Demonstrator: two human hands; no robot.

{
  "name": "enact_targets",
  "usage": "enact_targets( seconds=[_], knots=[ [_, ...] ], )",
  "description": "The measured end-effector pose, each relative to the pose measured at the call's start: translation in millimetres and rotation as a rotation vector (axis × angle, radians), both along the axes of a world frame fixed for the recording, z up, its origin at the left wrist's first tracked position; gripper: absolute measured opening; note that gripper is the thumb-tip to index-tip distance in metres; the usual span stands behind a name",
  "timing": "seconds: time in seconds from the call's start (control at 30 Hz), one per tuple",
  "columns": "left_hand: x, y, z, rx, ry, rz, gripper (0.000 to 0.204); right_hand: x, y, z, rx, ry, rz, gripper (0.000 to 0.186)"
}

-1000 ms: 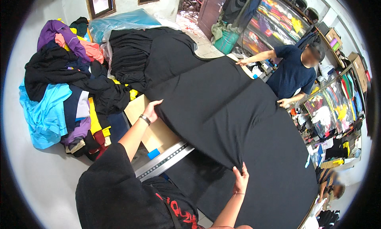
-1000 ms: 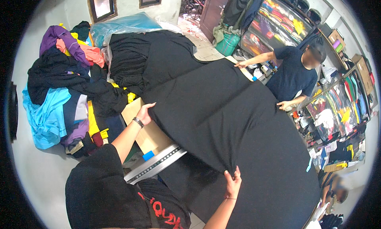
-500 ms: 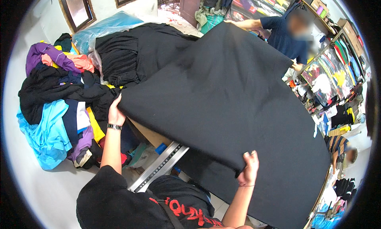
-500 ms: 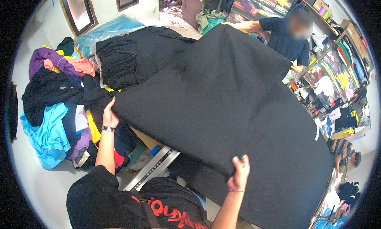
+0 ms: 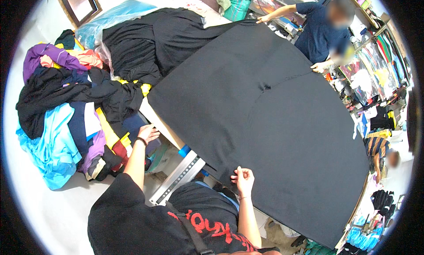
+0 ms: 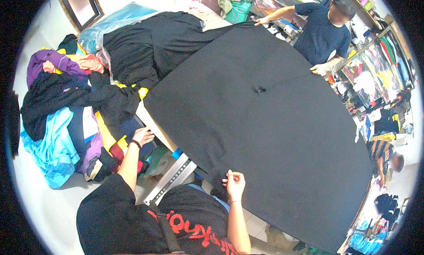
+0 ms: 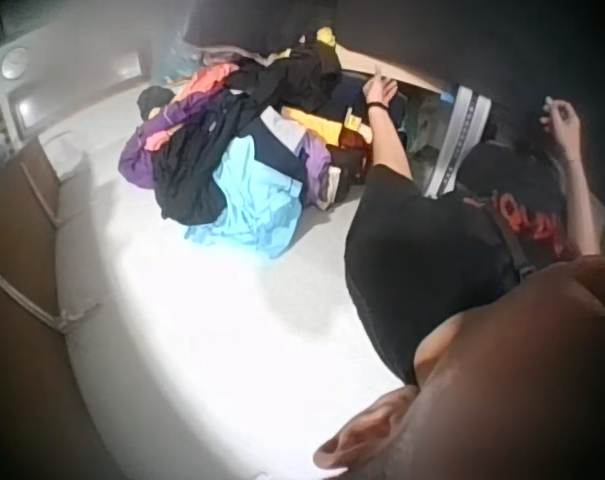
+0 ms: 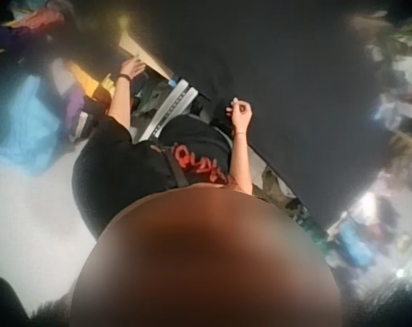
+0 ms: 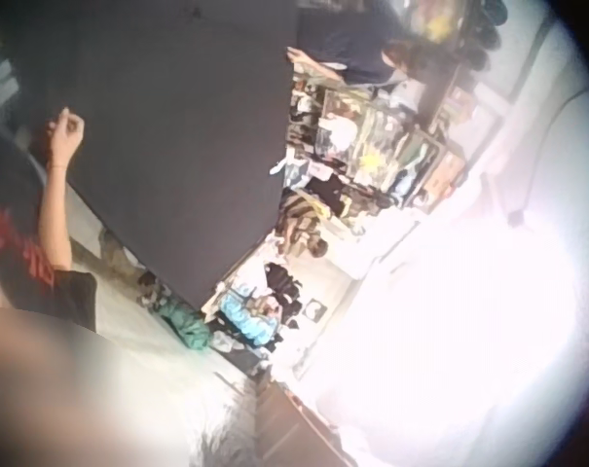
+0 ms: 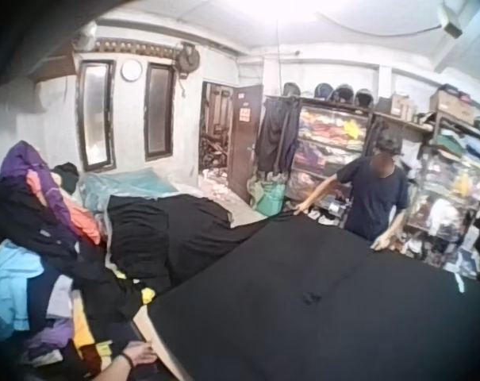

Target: The person unpacks a large black fabric from a plastic bag, lays it on a table, and uses scissors to cut it. They then use a measuring tool to measure the fabric.

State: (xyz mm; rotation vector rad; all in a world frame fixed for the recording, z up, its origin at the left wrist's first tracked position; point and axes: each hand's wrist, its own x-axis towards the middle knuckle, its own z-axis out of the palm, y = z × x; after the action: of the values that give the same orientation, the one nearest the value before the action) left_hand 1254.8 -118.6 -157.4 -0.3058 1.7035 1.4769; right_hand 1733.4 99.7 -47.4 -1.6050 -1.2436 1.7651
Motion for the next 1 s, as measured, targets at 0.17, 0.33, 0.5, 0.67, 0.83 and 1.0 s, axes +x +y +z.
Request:
enact_targets(
  seconds=[0.17,0.33,0.5,0.67,0.83,1.0],
  knots=[
    [15.6,49.1,25.0,-0.658,0.896,-0.527,0.069,-56.1,10.0,16.8,-0.053,-0.257,0.243,0.044],
    [70.6,66.5,40.0,-0.996,1.013,-0.287,0.082,-115.7,15.0,1.5,0.338,-0.363,0.484,0.04],
    [109.4,91.3,25.4,-0.761,1.182,-0.485,0.073,-148.1,13.2,-21.0,0.436,-0.317,0.57,0.04],
    [111.2,108.6,38.7,-0.449,1.212,-0.504,0.049,-150.8,7.0,-11.2,0.275,-0.174,0.651,0.036],
    [142.6,125.4,163.2,0.619,0.426,-0.014,0.044,-166.6,8.1,54.7,-0.517,0.326,0.551,0.068],
    [219.0,91.0,264.8,0.71,0.468,-0.49,0.031,-148.6,22.1,183.6,0.026,0.657,0.279,0.017]
  ],
)
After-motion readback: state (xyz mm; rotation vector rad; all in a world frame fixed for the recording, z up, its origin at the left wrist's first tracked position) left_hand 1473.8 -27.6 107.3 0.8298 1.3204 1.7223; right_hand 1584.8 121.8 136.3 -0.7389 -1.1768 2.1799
